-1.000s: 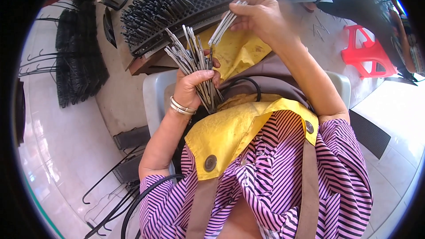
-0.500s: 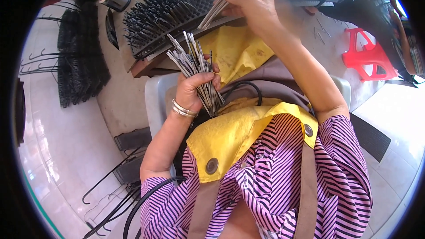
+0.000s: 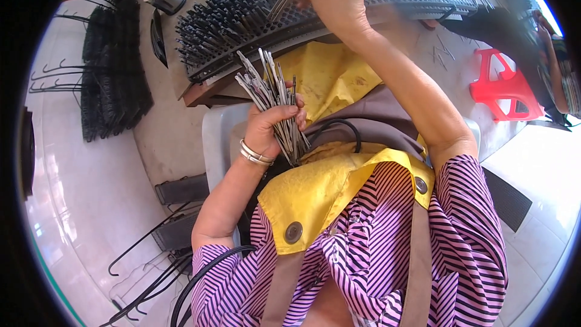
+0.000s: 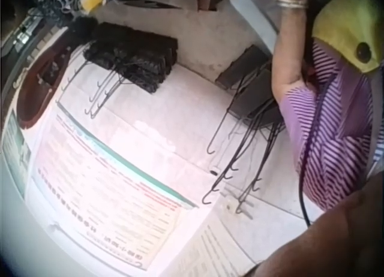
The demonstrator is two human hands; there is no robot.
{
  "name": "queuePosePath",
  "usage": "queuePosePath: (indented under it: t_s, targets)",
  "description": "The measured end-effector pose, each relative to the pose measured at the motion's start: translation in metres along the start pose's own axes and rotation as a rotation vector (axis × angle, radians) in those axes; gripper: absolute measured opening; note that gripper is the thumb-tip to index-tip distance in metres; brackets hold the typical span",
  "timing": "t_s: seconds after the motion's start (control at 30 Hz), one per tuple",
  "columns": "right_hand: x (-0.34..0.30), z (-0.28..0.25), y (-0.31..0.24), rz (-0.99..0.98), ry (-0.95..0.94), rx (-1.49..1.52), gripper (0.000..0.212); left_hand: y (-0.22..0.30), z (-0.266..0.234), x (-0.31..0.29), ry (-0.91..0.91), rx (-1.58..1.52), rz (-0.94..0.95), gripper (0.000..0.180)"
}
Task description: Inserting small metal rods into a plastic base template one by one.
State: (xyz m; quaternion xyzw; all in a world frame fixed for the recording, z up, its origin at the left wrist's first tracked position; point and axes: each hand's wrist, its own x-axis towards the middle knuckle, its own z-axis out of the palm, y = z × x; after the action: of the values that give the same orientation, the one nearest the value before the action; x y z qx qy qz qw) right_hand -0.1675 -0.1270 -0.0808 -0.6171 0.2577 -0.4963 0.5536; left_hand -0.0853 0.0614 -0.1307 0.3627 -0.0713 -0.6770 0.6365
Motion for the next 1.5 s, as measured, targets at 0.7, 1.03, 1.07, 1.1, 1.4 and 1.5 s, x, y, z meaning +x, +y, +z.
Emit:
queuePosePath:
  t_s: [0.7,1.03,1.07,1.1,1.4,1.5]
  targets:
    - [-0.001,-0.010,-0.009,-0.066,-0.264,-0.153,0.007,0.000,-0.002,0.001,-0.002,-0.031,-0.023,0.048]
    - [-0.009,-0.007,0.001,-0.216,-0.203,-0.265,0.013,-0.001,-0.003,0.002,-0.002,-0.051,-0.036,0.047]
    - [-0.009,-0.006,0.001,-0.208,-0.182,-0.260,0.013,-0.001,-0.003,0.001,-0.001,-0.052,-0.035,0.047]
    - [-0.009,-0.005,0.001,-0.200,-0.160,-0.255,0.013,-0.001,-0.003,0.002,-0.004,-0.052,-0.034,0.047]
    - [-0.005,-0.005,0.009,-0.094,-0.165,-0.211,0.013,-0.002,-0.003,0.002,0.004,-0.056,-0.019,0.044]
    - [0.000,-0.009,0.015,-0.116,-0.211,-0.149,0.013,-0.001,-0.003,0.003,0.011,-0.056,-0.018,0.043]
